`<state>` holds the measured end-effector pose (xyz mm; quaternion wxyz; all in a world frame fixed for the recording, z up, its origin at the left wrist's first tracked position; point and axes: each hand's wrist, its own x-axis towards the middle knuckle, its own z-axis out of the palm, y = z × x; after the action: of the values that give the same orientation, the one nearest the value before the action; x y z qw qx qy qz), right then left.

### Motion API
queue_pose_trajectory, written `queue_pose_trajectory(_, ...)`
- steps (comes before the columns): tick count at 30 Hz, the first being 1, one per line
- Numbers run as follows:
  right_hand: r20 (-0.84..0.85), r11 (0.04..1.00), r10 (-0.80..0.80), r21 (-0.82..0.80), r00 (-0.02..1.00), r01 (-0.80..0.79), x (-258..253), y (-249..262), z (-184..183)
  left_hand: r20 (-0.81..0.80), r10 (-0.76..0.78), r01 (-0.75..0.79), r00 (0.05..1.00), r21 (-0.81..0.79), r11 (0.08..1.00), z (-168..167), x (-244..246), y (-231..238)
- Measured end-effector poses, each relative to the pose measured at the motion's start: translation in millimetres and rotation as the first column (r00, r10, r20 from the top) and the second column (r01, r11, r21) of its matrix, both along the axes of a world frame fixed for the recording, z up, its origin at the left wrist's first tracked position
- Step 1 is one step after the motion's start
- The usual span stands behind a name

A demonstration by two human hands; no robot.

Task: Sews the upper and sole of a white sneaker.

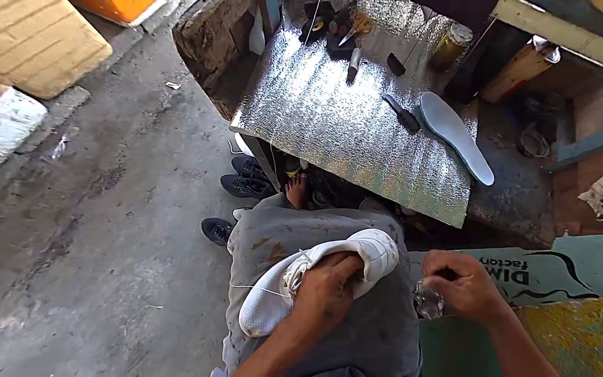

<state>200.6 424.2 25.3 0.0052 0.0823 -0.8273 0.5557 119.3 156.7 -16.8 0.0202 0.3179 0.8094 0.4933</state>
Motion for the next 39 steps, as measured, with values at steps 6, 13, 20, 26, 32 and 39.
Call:
queue_pose_trajectory(6,-0.189,0.916,-0.153,0.340,0.970,0.211,-26,-28,-3,-0.037,0.004,-0.004,0.999,-0.003,1.000,-2,2,3)
queue_pose_trajectory(13,-0.261,0.832,-0.416,0.278,0.871,0.481,-26,-11,6,-0.032,-0.002,0.003,0.999,0.027,1.000,-4,2,5)
queue_pose_trajectory(20,0.033,0.830,-0.431,-0.377,0.902,0.411,14,-18,-12,-0.078,-0.024,0.031,0.997,0.081,0.996,0,9,6)
queue_pose_trajectory(26,0.066,0.810,-0.525,0.347,0.849,0.473,2,-50,-20,-0.050,-0.014,0.018,0.999,0.091,0.996,-5,7,8)
queue_pose_trajectory(32,-0.070,0.962,-0.260,0.068,0.963,0.265,34,21,-46,0.019,-0.286,0.262,0.958,0.345,0.901,1,6,1)
queue_pose_trajectory(39,0.486,0.719,-0.670,0.613,0.561,0.327,119,94,-151,-0.050,-0.163,0.170,0.985,0.229,0.958,-10,8,1)
